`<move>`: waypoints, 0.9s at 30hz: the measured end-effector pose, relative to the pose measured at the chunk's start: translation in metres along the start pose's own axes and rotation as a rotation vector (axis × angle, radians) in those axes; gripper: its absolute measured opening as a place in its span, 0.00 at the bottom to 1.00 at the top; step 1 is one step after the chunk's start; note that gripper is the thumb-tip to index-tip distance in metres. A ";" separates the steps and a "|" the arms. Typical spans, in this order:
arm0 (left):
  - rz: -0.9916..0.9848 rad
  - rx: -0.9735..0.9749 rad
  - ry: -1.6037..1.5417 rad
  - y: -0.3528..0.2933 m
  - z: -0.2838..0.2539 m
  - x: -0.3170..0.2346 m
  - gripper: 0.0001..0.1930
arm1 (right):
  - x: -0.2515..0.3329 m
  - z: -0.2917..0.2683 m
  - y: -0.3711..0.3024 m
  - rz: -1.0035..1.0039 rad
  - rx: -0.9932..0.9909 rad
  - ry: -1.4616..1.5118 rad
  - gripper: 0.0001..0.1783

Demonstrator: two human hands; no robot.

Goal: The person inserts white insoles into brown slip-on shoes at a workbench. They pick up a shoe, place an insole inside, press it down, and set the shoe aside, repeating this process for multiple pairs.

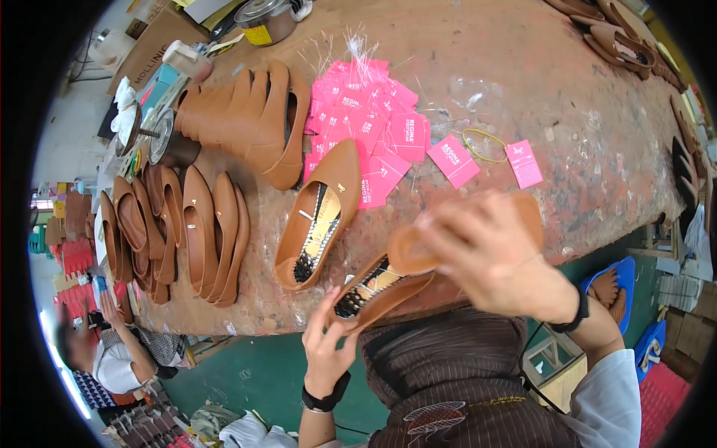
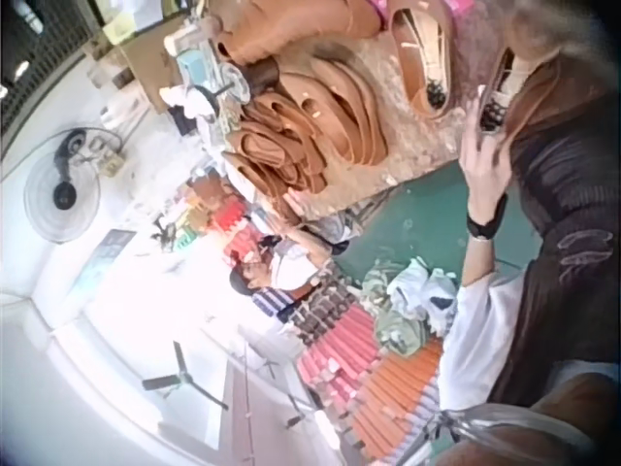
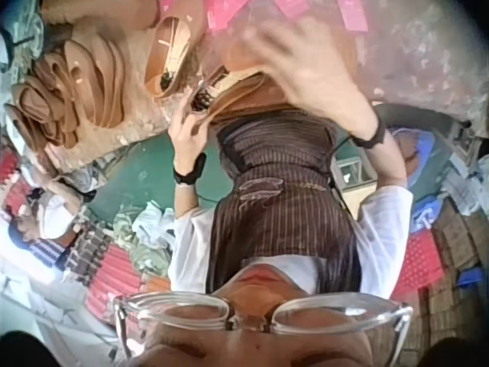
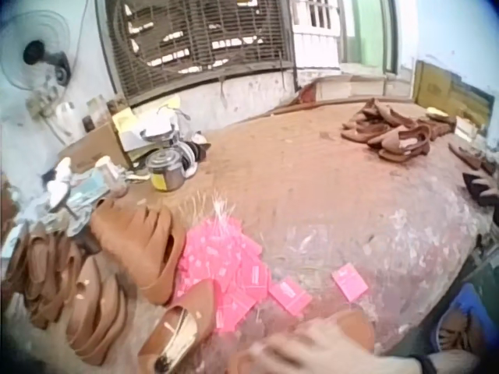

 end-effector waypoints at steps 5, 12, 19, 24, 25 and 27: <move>0.021 -0.055 -0.031 -0.010 0.011 0.018 0.43 | 0.034 0.086 -0.016 -0.132 -0.032 0.353 0.18; -0.072 -0.279 -0.280 -0.025 0.032 0.030 0.67 | 0.058 0.134 -0.003 -0.006 0.086 0.605 0.17; -0.037 -0.278 -0.328 -0.027 0.036 0.037 0.71 | 0.063 0.152 -0.006 0.031 0.212 0.549 0.18; -0.056 -0.200 -0.388 -0.027 0.034 0.042 0.70 | 0.070 0.147 -0.007 -0.157 0.162 0.416 0.16; -0.095 -0.205 -0.426 -0.024 0.033 0.041 0.64 | 0.071 0.148 -0.008 -0.224 0.148 0.375 0.18; -0.170 -0.209 -0.498 -0.013 0.026 0.036 0.52 | 0.073 0.158 -0.012 -0.324 0.153 0.537 0.20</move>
Point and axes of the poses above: each hand's wrist, its own y-axis towards the middle knuckle, its own z-axis out of the palm, x = y × z, the point moved 5 cm from there along y, towards the middle knuckle, and after that the axes turned 9 degrees about -x, right-handed, at the moved point
